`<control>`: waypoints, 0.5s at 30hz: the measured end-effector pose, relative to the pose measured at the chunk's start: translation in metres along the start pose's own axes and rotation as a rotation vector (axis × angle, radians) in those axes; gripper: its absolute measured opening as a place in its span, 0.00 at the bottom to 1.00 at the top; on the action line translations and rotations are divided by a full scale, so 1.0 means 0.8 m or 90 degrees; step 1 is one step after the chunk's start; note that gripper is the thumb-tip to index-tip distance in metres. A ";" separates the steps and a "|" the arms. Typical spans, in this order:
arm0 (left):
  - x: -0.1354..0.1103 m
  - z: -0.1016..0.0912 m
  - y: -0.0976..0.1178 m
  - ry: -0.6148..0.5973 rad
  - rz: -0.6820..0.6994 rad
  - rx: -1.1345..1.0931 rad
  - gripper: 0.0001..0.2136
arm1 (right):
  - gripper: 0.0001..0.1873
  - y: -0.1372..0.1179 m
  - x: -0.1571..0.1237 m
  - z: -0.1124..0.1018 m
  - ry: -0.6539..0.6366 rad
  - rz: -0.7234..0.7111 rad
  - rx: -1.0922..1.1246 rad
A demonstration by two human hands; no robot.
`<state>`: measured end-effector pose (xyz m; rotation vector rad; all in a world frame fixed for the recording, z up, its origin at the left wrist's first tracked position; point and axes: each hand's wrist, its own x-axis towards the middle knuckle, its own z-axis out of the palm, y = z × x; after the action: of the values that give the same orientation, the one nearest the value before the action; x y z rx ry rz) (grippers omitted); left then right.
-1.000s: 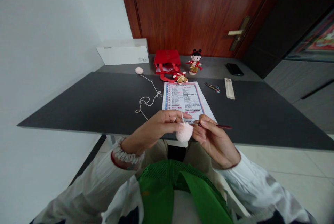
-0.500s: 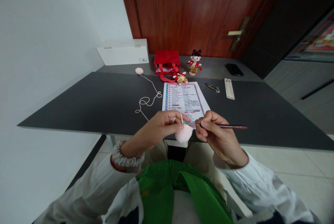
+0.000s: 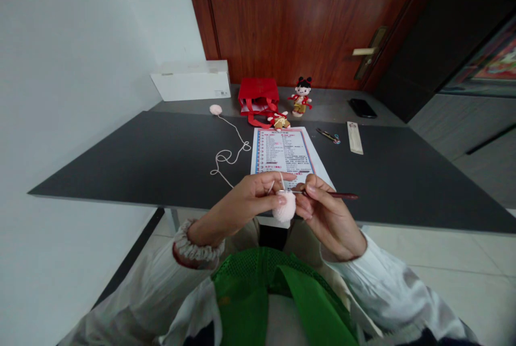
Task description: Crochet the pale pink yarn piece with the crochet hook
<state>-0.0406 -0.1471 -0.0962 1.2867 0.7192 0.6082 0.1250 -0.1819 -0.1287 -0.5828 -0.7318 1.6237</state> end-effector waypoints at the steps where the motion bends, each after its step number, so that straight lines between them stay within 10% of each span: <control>1: 0.000 0.000 0.000 -0.001 0.001 0.003 0.23 | 0.14 0.002 0.000 -0.002 0.001 -0.021 -0.018; 15: 0.002 0.001 -0.003 -0.016 -0.007 -0.072 0.24 | 0.08 0.017 -0.005 -0.011 -0.071 -0.530 -0.528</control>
<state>-0.0388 -0.1466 -0.0987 1.1833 0.6623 0.6147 0.1233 -0.1859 -0.1448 -0.6347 -1.5067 0.5390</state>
